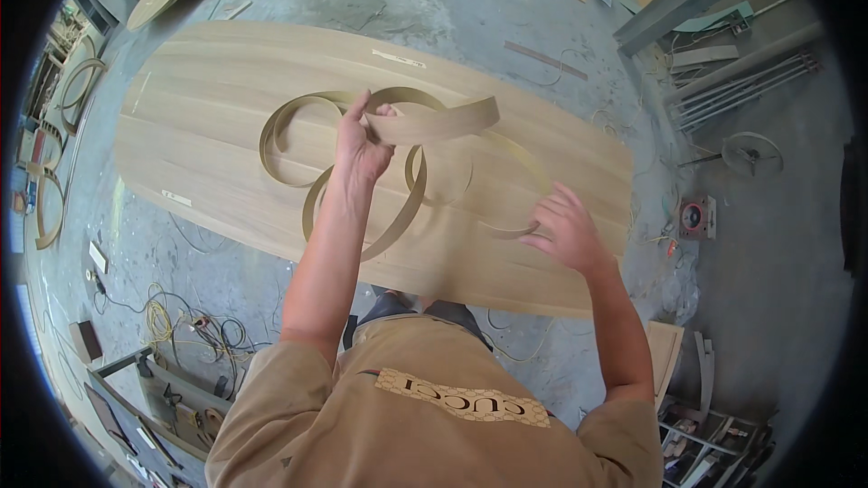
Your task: Applying a wood-veneer edge banding strip to the perimeter of a wooden table top.
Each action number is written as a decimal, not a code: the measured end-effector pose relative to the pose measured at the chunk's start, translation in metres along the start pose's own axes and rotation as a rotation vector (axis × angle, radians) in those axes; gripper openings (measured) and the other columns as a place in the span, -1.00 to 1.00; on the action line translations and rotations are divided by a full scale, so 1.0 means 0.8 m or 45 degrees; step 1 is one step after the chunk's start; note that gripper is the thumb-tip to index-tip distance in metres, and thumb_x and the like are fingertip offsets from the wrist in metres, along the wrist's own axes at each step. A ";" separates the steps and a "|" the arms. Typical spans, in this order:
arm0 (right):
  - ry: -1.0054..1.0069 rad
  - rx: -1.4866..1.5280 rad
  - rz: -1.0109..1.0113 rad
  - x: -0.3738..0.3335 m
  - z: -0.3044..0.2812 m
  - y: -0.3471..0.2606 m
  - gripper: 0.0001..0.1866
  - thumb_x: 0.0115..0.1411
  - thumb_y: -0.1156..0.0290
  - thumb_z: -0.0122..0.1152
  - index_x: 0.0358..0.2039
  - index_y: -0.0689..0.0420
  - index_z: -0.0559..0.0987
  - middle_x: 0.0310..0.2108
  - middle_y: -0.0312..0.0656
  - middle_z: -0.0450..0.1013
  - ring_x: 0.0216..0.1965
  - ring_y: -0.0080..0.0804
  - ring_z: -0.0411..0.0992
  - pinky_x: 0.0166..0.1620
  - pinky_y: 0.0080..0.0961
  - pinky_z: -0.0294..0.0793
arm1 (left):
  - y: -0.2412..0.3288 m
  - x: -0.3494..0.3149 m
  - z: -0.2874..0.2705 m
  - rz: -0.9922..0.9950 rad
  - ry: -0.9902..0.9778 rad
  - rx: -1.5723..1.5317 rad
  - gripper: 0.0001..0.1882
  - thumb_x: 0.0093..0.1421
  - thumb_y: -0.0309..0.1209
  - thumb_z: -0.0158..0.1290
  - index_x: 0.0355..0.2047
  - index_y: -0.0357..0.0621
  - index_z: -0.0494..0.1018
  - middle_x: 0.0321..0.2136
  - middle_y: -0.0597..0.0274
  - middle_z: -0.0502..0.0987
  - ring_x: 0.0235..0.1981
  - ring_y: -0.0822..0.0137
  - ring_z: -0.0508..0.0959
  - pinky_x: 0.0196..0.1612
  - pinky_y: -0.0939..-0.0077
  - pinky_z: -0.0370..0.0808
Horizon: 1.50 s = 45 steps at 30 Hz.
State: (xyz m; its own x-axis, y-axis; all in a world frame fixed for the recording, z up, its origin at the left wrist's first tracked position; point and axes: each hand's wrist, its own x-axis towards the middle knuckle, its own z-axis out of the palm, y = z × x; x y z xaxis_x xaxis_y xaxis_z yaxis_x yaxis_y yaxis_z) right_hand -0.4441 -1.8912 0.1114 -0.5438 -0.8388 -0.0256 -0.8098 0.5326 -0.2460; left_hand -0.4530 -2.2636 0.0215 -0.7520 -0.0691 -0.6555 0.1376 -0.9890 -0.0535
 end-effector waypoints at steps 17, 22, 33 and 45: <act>0.366 -0.082 0.815 0.025 0.201 0.058 -0.55 0.21 0.43 0.29 0.13 0.14 0.52 0.27 0.07 0.35 0.29 0.05 0.31 0.23 -0.16 0.41 | -0.074 -0.085 0.005 -0.225 -0.328 0.149 -0.71 0.42 -0.26 0.05 -0.08 -0.23 0.31 -0.33 0.11 0.43 -0.41 0.19 0.50 -0.19 0.24 0.63; 0.409 1.185 0.675 0.028 0.178 -0.006 -0.51 0.28 0.34 0.24 0.17 0.28 0.49 0.13 -0.03 0.52 0.21 -0.07 0.44 0.21 -0.20 0.43 | -0.151 -0.121 0.014 0.283 -0.326 0.497 -0.80 0.42 -0.38 0.02 -0.10 -0.19 0.26 -0.23 0.03 0.47 -0.30 0.08 0.59 -0.08 0.02 0.64; 0.770 1.912 0.346 -0.006 0.084 -0.064 -0.21 0.41 0.27 0.06 0.50 0.19 -0.06 0.50 -0.16 -0.04 0.50 -0.23 -0.01 0.50 -0.23 -0.04 | -0.313 -0.165 0.009 0.672 -0.566 0.828 -0.59 0.36 -0.43 0.09 0.13 -0.21 0.21 -0.28 0.20 0.42 -0.26 0.37 0.43 -0.14 0.45 0.44; 1.023 1.840 -0.066 0.029 -0.070 -0.070 -0.34 0.38 0.15 0.21 0.36 -0.12 0.11 0.48 0.19 -0.04 0.39 0.19 0.19 0.21 0.28 0.43 | -0.141 -0.110 -0.025 0.619 -0.789 1.888 -0.66 0.28 -0.40 0.13 0.06 -0.14 0.47 -0.12 0.20 0.53 -0.07 0.41 0.52 -0.04 0.44 0.48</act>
State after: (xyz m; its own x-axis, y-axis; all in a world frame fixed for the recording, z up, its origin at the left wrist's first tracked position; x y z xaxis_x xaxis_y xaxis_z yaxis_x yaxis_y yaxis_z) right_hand -0.4232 -1.9341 0.1787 -0.8643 -0.3370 0.3734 -0.2187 -0.4168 -0.8823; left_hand -0.3894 -2.1431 0.0700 -0.9979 -0.0651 -0.0020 0.0043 -0.0968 0.9953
